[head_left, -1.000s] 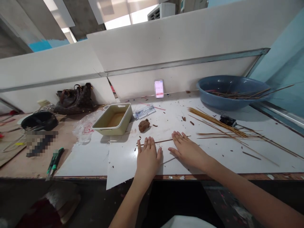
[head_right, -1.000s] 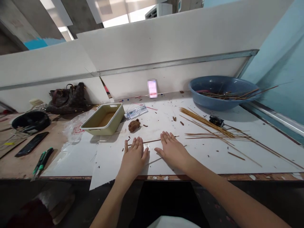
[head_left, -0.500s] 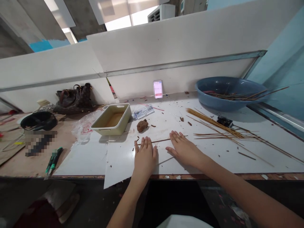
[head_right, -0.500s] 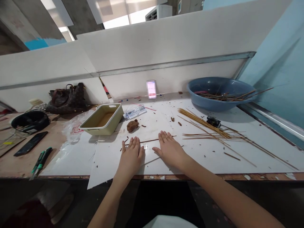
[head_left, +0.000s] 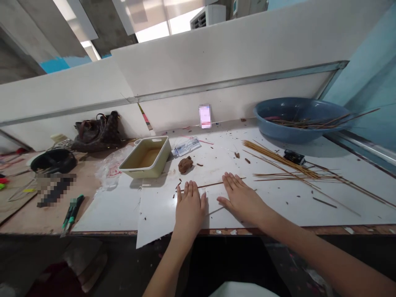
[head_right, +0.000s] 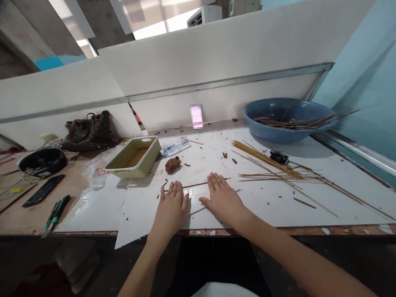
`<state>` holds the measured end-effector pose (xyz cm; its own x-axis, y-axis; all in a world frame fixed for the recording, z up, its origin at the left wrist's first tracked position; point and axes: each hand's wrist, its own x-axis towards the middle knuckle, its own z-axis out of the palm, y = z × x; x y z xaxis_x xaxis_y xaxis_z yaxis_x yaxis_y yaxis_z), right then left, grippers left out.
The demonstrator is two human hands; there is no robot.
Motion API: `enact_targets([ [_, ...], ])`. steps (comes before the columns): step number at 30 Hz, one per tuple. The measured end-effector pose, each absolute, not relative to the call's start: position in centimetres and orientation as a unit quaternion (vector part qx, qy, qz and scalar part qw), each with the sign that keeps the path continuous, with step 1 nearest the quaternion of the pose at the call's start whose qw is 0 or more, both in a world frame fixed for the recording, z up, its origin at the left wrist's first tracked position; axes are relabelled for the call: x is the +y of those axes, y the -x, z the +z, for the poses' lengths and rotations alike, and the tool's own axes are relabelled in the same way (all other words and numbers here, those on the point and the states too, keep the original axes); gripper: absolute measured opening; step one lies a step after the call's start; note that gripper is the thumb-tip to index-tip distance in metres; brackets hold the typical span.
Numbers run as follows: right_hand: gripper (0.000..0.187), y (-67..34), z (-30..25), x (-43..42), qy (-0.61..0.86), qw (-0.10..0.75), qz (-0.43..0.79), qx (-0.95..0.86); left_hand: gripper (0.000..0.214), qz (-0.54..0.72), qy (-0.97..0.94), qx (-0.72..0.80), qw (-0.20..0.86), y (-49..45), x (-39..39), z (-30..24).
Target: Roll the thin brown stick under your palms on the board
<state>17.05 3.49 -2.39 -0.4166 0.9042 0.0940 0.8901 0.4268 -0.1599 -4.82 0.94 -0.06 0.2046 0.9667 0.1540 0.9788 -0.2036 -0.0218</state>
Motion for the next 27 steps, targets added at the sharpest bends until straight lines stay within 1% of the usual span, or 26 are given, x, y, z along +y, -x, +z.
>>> enact_targets([
  [2, 0.098, -17.4, -3.1, 1.9, 0.528, 0.099, 0.031, -0.843, 0.058, -0.059, 0.778, -0.620, 0.082, 5.1, -0.7, -0.9],
  [5, 0.095, -18.1, -3.3, 1.0, 0.512, 0.096, 0.034, -0.853, 0.059, -0.065, 0.774, -0.623, 0.097, 5.4, -1.8, -1.9],
  [12, 0.092, -18.5, -0.7, 5.1, 0.500, 0.070, 0.089, -0.859, 0.059, -0.050, 0.759, -0.646, 0.072, 4.3, 1.9, 0.0],
  [15, 0.092, -18.9, -1.1, 3.8, 0.498, 0.072, 0.076, -0.861, 0.059, -0.061, 0.762, -0.640, 0.076, 4.7, 0.5, -0.5],
  [19, 0.088, -19.4, -2.3, 1.3, 0.492, 0.099, 0.054, -0.863, 0.059, -0.077, 0.777, -0.618, 0.088, 5.4, -1.7, -1.7],
  [27, 0.093, -18.0, -0.8, 5.2, 0.527, 0.061, 0.078, -0.844, 0.061, -0.043, 0.755, -0.652, 0.048, 4.3, 2.2, 0.5],
])
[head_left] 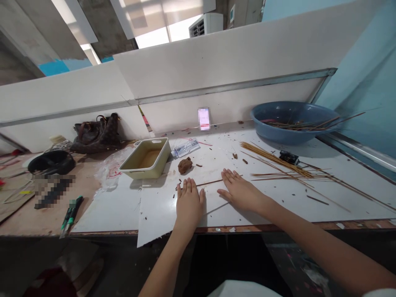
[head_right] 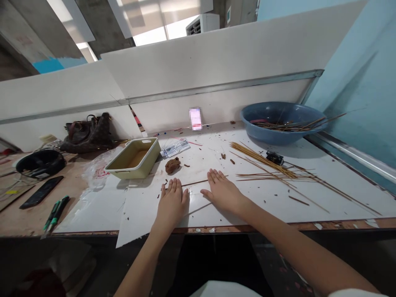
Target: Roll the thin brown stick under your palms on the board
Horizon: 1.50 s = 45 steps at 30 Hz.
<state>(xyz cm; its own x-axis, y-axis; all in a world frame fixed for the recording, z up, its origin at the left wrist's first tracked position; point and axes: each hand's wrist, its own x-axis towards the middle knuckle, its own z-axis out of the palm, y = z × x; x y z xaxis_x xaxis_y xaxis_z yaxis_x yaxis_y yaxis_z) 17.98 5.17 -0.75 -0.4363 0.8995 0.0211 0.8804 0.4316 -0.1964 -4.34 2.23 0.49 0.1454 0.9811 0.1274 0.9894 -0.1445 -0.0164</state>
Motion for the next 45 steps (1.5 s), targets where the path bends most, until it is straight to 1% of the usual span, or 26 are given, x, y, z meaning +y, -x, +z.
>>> enact_targets([
  [8, 0.093, -19.0, -2.8, 0.5, 0.514, 0.095, 0.050, -0.851, 0.058, -0.075, 0.775, -0.622, 0.082, 5.7, -2.3, -1.7],
  [15, 0.090, -19.0, -0.6, 4.6, 0.516, 0.064, 0.078, -0.851, 0.057, -0.087, 0.759, -0.644, 0.048, 5.1, 2.0, -0.2],
  [20, 0.092, -19.6, -1.2, 2.1, 0.510, 0.074, 0.060, -0.855, 0.058, -0.078, 0.767, -0.635, 0.051, 5.5, -0.3, -0.7],
  [24, 0.091, -20.4, -2.0, 0.5, 0.498, 0.081, 0.053, -0.862, 0.057, -0.081, 0.770, -0.629, 0.063, 5.9, -2.2, -1.6],
  [31, 0.092, -19.4, -0.3, 4.9, 0.522, 0.052, 0.082, -0.847, 0.059, -0.056, 0.754, -0.654, 0.030, 5.0, 1.9, 0.3],
  [35, 0.095, -19.6, -0.6, 3.5, 0.522, 0.052, 0.074, -0.848, 0.059, -0.060, 0.753, -0.654, 0.042, 5.1, 0.5, -0.5],
  [39, 0.089, -20.4, -1.7, 1.1, 0.504, 0.076, 0.042, -0.860, 0.057, -0.083, 0.758, -0.644, 0.064, 5.8, -1.8, -2.0],
  [42, 0.086, -20.5, -1.4, 2.2, 0.500, 0.074, 0.047, -0.862, 0.058, -0.077, 0.757, -0.646, 0.058, 5.7, -0.6, -1.6],
  [45, 0.088, -20.1, -0.8, 4.5, 0.507, 0.062, 0.070, -0.857, 0.058, -0.067, 0.745, -0.662, 0.043, 5.1, 1.7, -0.5],
])
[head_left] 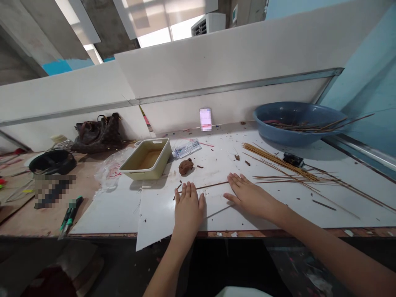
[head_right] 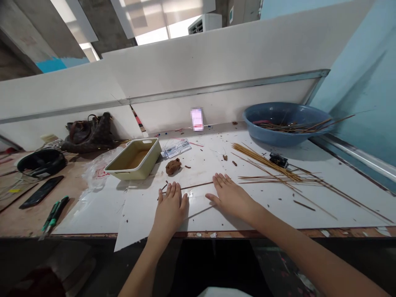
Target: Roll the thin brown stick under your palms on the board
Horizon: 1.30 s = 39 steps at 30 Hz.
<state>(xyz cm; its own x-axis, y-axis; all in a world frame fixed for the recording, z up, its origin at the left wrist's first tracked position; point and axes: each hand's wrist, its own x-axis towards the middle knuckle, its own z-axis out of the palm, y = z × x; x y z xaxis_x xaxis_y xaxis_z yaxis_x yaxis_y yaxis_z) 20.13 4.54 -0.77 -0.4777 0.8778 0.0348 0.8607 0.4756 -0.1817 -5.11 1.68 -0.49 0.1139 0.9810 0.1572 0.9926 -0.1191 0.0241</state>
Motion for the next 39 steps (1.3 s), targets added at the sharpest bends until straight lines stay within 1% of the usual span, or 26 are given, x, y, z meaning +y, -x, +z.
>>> enact_targets([
  [3, 0.090, -20.0, -1.1, 5.0, 0.515, 0.067, 0.072, -0.852, 0.059, -0.068, 0.741, -0.666, 0.041, 4.9, 2.2, -0.3],
  [9, 0.091, -20.8, -3.4, 0.7, 0.516, 0.093, 0.029, -0.851, 0.059, -0.082, 0.756, -0.646, 0.067, 5.9, -1.4, -2.1],
  [11, 0.092, -20.9, -2.9, 0.9, 0.511, 0.087, 0.036, -0.854, 0.060, -0.077, 0.755, -0.648, 0.060, 5.9, -1.3, -2.0],
  [15, 0.096, -20.3, -0.5, 4.1, 0.509, 0.046, 0.071, -0.857, 0.060, -0.061, 0.743, -0.665, 0.039, 5.2, 1.2, -0.6],
  [18, 0.096, -19.9, 0.3, 4.9, 0.516, 0.041, 0.073, -0.853, 0.059, -0.058, 0.740, -0.670, 0.035, 5.0, 1.9, 0.0],
  [22, 0.095, -20.5, -1.2, 2.0, 0.518, 0.058, 0.046, -0.852, 0.060, -0.060, 0.757, -0.649, 0.048, 5.8, -0.7, -1.1],
  [25, 0.091, -21.0, -2.4, 0.5, 0.516, 0.078, 0.031, -0.852, 0.059, -0.067, 0.770, -0.632, 0.052, 6.5, -2.3, -2.1],
  [28, 0.087, -20.9, -1.9, 1.9, 0.511, 0.080, 0.046, -0.855, 0.058, -0.072, 0.769, -0.634, 0.049, 6.4, -1.3, -1.8],
  [33, 0.089, -20.0, -0.3, 5.5, 0.516, 0.042, 0.069, -0.853, 0.059, -0.070, 0.742, -0.665, 0.038, 5.1, 1.9, -0.1],
  [35, 0.090, -20.1, -0.9, 4.9, 0.518, 0.051, 0.056, -0.852, 0.059, -0.073, 0.743, -0.664, 0.042, 5.1, 1.5, -0.3],
  [39, 0.089, -20.9, -3.6, 1.4, 0.524, 0.092, 0.020, -0.846, 0.058, -0.085, 0.761, -0.642, 0.046, 6.2, -1.9, -1.7],
])
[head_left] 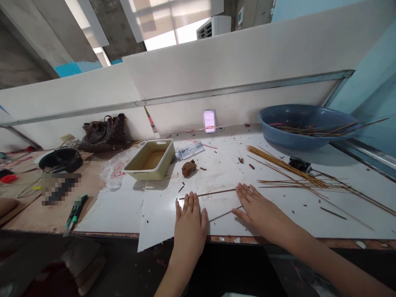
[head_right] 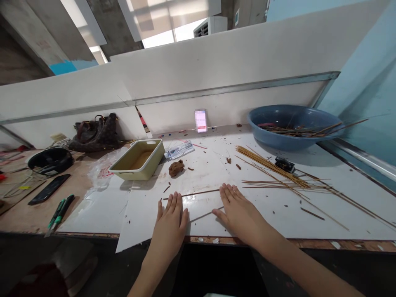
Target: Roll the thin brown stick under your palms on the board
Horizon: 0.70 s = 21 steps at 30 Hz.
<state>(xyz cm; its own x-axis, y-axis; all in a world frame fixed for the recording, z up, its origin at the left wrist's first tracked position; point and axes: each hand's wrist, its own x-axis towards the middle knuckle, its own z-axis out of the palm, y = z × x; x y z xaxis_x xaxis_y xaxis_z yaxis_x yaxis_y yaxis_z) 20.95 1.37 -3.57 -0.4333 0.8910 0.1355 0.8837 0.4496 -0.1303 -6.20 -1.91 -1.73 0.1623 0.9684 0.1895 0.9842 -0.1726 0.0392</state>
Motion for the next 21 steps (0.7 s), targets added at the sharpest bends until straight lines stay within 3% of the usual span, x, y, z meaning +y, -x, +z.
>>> enact_targets([
  [10, 0.089, -20.4, -0.6, 4.9, 0.527, 0.045, 0.073, -0.846, 0.058, -0.054, 0.739, -0.671, 0.013, 5.2, 1.3, 0.4],
  [21, 0.093, -20.6, -2.7, 2.9, 0.538, 0.070, 0.030, -0.840, 0.057, -0.065, 0.764, -0.641, 0.047, 6.2, -0.4, -0.6],
])
